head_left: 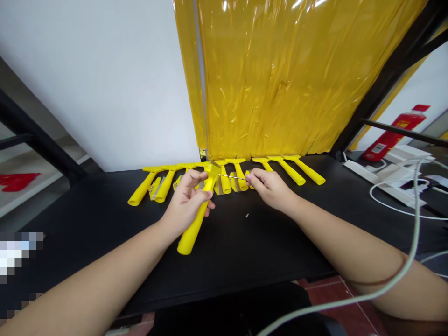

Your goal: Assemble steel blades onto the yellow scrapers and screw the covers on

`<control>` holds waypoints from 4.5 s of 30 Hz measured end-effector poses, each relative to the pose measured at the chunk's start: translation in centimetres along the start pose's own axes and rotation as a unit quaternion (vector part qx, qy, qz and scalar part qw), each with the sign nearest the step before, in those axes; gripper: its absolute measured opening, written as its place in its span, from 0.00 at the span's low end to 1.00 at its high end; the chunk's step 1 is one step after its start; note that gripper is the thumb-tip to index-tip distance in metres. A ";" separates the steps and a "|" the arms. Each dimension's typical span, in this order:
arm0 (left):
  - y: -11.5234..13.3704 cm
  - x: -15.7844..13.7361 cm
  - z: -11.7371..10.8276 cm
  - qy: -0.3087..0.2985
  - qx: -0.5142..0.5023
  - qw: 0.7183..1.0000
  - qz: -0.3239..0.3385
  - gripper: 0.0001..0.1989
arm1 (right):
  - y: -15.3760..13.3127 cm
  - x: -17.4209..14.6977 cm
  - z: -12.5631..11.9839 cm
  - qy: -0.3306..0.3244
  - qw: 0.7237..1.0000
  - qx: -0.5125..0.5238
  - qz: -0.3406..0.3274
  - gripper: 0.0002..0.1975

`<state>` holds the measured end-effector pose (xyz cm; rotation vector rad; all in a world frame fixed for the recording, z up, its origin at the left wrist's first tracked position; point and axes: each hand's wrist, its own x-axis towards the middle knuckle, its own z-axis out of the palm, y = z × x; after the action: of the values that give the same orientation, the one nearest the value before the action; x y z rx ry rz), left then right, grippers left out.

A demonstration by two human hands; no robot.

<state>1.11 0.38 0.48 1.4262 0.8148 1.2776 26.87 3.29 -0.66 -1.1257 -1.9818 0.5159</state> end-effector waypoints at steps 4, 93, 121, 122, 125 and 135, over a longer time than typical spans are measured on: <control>-0.4 -0.5 0.0 -0.049 0.012 0.996 0.068 0.16 | 0.7 0.1 0.4 -0.036 0.995 0.089 0.034 0.24; -1.4 1.8 -1.3 -0.017 -0.090 0.956 -0.278 0.28 | -1.4 -0.6 -1.0 -0.259 0.957 0.035 -0.128 0.07; -0.2 -0.3 1.4 -0.153 -0.037 0.957 -0.242 0.19 | -1.4 -0.1 0.8 -0.100 0.976 0.179 -0.077 0.05; -0.1 -0.3 1.4 -0.151 -0.035 0.958 -0.242 0.19 | -1.3 -0.1 0.8 -0.093 0.975 0.187 -0.071 0.05; -0.1 -0.4 1.4 -0.142 -0.031 0.957 -0.250 0.18 | -1.2 -0.1 1.0 -0.080 0.975 0.202 -0.052 0.09; -0.6 0.5 0.6 -0.080 -0.051 0.978 -0.187 0.20 | -0.9 -0.2 1.8 -0.036 0.973 0.227 0.000 0.13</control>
<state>1.87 0.92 0.08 1.2078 0.8484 0.8927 25.08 2.68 -1.24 -0.8278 -1.7940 0.9653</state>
